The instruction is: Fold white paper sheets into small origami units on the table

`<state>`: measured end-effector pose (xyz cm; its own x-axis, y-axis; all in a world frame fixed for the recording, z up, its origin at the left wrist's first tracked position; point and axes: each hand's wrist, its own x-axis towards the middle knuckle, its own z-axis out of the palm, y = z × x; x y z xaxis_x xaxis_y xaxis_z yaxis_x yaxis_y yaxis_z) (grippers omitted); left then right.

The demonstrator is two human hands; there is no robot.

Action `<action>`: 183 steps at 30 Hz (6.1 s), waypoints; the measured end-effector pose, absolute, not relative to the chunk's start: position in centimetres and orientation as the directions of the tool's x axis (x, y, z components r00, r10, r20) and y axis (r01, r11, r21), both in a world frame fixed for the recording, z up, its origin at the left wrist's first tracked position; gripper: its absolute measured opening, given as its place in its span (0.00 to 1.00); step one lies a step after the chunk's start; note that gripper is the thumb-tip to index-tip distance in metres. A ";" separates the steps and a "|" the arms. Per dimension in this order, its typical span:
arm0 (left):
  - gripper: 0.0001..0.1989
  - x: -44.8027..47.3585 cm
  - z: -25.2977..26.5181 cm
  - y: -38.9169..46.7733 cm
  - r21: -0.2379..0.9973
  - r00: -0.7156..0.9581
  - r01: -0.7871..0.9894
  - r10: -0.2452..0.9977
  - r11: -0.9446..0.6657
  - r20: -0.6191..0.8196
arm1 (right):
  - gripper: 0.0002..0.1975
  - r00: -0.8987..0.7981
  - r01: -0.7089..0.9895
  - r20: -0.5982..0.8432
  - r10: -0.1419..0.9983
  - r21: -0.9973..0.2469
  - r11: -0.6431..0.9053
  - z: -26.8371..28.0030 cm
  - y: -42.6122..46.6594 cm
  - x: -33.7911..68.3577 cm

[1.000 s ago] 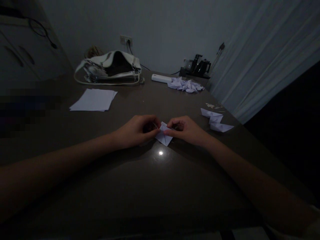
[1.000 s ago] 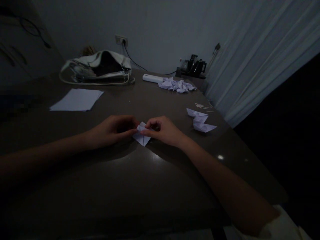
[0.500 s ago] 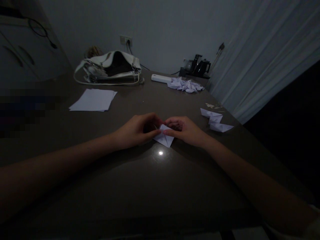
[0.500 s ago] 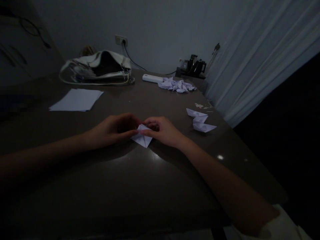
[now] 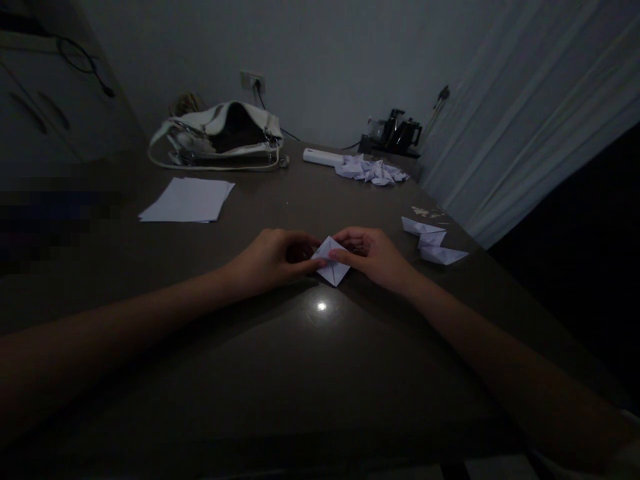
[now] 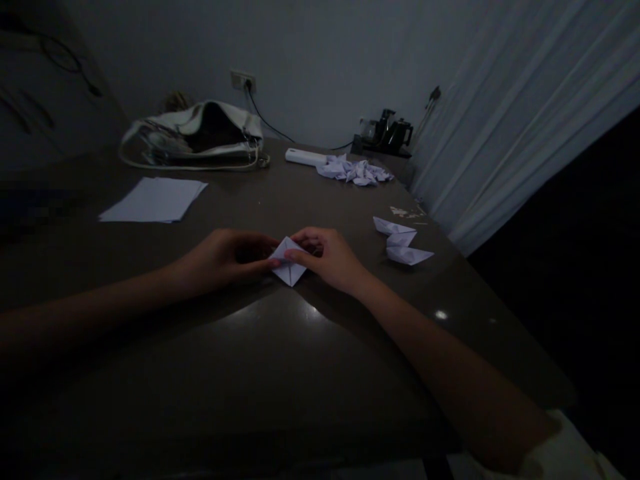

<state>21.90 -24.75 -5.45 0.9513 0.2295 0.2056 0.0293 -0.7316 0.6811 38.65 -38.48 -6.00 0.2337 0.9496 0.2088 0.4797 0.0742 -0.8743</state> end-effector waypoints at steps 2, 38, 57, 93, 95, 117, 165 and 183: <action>0.21 21.9 -5.2 -24.8 0.666 0.953 0.063 0.244 -0.743 0.182 | 0.10 0.254 0.483 0.223 0.941 -0.872 0.076 -6.0 -38.5 38.7; 0.18 22.0 -5.1 -24.5 0.763 0.936 0.108 0.324 -0.637 0.138 | 0.22 0.183 0.556 0.331 0.926 -0.812 0.181 -5.9 -39.1 37.7; 0.17 21.8 -4.9 -25.6 0.855 0.964 0.092 0.260 -0.510 0.051 | 0.11 0.292 0.546 0.349 0.891 -0.825 0.145 -5.7 -38.8 37.5; 0.13 22.0 -5.2 -25.7 0.926 0.961 0.090 0.275 -0.366 0.015 | 0.19 0.381 0.194 0.214 0.899 -0.970 0.149 -6.2 -38.3 37.5; 0.12 22.0 -5.2 -25.7 0.927 0.961 0.087 0.276 -0.365 0.018 | 0.19 0.378 0.198 0.213 0.901 -0.969 0.146 -6.2 -38.3 37.6; 0.18 21.9 -5.5 -24.8 0.805 0.951 0.056 0.276 -0.590 0.137 | 0.11 0.216 0.519 0.154 0.964 -0.855 0.020 -4.5 -38.9 39.2; 0.14 22.0 -4.9 -25.1 0.951 0.965 0.122 0.258 -0.283 -0.047 | 0.18 0.278 0.485 0.234 0.932 -0.871 0.074 -5.1 -38.9 38.2; 0.10 21.9 -4.6 -25.3 0.982 0.959 0.091 0.279 -0.164 -0.042 | 0.11 0.256 0.451 0.236 0.938 -0.887 0.100 -4.6 -39.1 38.0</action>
